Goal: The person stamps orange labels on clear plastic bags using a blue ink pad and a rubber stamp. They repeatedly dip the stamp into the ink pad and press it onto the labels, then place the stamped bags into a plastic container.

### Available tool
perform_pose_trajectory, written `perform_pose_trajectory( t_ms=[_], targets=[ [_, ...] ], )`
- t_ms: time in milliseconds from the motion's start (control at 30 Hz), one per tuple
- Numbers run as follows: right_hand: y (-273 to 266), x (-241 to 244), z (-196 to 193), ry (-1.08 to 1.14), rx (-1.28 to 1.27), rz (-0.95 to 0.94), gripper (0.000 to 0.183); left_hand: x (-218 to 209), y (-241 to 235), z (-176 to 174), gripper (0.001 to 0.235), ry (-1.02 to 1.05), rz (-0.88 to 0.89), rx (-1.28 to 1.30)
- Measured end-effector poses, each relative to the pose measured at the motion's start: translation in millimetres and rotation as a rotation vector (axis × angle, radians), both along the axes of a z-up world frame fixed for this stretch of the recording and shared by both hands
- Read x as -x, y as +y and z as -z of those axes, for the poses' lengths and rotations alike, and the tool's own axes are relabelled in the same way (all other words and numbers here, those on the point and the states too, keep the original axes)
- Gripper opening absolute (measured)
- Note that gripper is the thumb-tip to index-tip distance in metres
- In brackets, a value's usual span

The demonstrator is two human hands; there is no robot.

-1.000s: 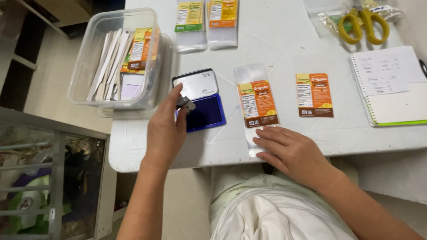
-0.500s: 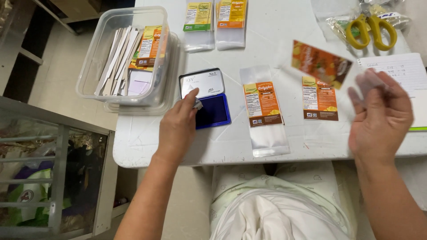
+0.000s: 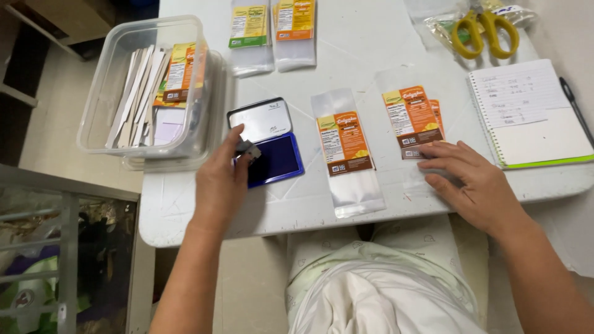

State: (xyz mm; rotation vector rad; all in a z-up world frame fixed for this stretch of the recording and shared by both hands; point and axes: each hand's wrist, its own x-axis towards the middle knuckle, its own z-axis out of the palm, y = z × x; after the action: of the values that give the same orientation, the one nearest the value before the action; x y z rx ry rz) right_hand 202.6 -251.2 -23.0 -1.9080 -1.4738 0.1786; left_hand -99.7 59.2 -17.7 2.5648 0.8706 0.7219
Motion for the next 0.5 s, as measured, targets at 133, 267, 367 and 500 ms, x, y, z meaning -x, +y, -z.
perform_pose_trajectory(
  t_ms=[133,267,367,500],
  targets=[
    [2.4,9.6,-1.5,-0.012,-0.119,-0.025,0.02,-0.8,-2.3,10.9,0.055,0.054,-0.021,-0.062],
    [13.6,27.1,-5.2,0.02,-0.215,-0.137,0.019,2.1,-2.6,6.1,0.051,-0.007,0.03,-0.095],
    [23.1,40.8,-3.2,0.014,-0.167,-0.153,0.021,-0.2,-4.0,15.3,0.053,0.005,0.015,-0.14],
    [42.6,63.6,-0.3,-0.066,-0.192,-0.142,0.026,0.4,-1.7,23.7,0.057,-0.038,-0.069,-0.274]
  ],
)
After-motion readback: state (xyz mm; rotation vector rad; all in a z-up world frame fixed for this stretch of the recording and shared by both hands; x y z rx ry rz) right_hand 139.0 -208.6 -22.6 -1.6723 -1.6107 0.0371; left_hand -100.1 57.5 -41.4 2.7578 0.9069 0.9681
